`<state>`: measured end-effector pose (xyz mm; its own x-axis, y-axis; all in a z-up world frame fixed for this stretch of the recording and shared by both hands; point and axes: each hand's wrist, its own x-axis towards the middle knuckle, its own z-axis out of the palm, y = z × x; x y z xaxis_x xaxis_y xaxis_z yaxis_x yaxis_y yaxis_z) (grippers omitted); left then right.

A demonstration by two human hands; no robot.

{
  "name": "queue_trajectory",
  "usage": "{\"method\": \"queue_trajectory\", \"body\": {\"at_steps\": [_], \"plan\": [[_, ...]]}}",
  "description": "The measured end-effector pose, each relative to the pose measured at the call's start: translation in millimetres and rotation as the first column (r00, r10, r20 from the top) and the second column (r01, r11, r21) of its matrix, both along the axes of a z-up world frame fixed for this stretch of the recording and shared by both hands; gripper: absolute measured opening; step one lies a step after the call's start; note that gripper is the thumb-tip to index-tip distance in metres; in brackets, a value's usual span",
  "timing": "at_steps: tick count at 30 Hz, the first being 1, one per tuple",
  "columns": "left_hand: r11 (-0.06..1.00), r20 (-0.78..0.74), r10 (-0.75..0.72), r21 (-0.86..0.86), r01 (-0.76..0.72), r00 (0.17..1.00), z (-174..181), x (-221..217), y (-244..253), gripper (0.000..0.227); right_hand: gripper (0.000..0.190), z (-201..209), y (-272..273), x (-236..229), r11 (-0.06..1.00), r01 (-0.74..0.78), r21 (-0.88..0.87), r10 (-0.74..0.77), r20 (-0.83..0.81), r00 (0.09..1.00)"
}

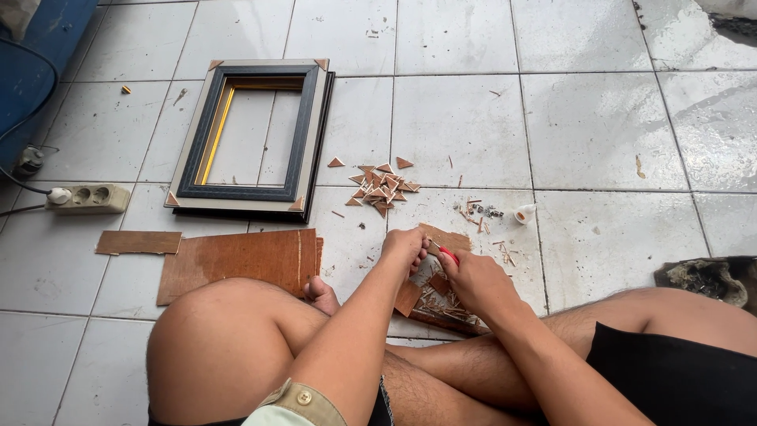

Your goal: A person sits on the floor and uses a utility knife to shave and cut small pieces of wood, likely for use in a picture frame assembly.

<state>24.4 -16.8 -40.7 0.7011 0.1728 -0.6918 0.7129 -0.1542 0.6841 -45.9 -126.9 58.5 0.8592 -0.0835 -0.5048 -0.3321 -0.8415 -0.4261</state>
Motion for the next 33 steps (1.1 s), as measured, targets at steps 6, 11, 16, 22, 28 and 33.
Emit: {"method": "queue_trajectory", "body": {"at_steps": [6, 11, 16, 22, 28, 33], "plan": [[1.0, -0.004, 0.002, -0.029, -0.002, 1.0, 3.5, -1.3, 0.6, 0.014, 0.052, 11.1, 1.4, -4.2, 1.0, -0.013, -0.004, 0.013, -0.027, 1.0], [1.0, 0.011, 0.0, -0.023, 0.001, 1.0, -1.9, -0.4, 1.3, 0.014, 0.053, 9.0, 1.4, -4.6, 1.0, -0.017, -0.008, 0.017, -0.031, 0.999], [0.999, 0.014, 0.004, -0.033, -0.004, 1.0, -0.3, -0.5, 1.1, 0.013, 0.052, 8.0, 2.6, -4.7, 1.0, -0.026, -0.003, 0.026, -0.02, 0.999], [1.0, 0.009, -0.003, -0.019, 0.003, 1.0, 3.8, -0.4, 0.9, 0.013, 0.052, 1.9, 3.1, -1.7, 0.999, -0.045, -0.03, 0.045, -0.018, 0.999], [1.0, 0.006, 0.01, -0.001, -0.01, 1.0, 2.7, -0.3, 0.2, 0.016, 0.052, -0.5, 5.0, 3.2, 0.999, -0.049, -0.007, 0.049, -0.003, 0.999], [1.0, -0.005, 0.028, -0.01, -0.028, 1.0, -4.1, 1.3, 0.0, 0.016, 0.052, 4.9, 4.4, 0.9, 1.0, -0.03, 0.004, 0.03, -0.012, 0.999]]}}
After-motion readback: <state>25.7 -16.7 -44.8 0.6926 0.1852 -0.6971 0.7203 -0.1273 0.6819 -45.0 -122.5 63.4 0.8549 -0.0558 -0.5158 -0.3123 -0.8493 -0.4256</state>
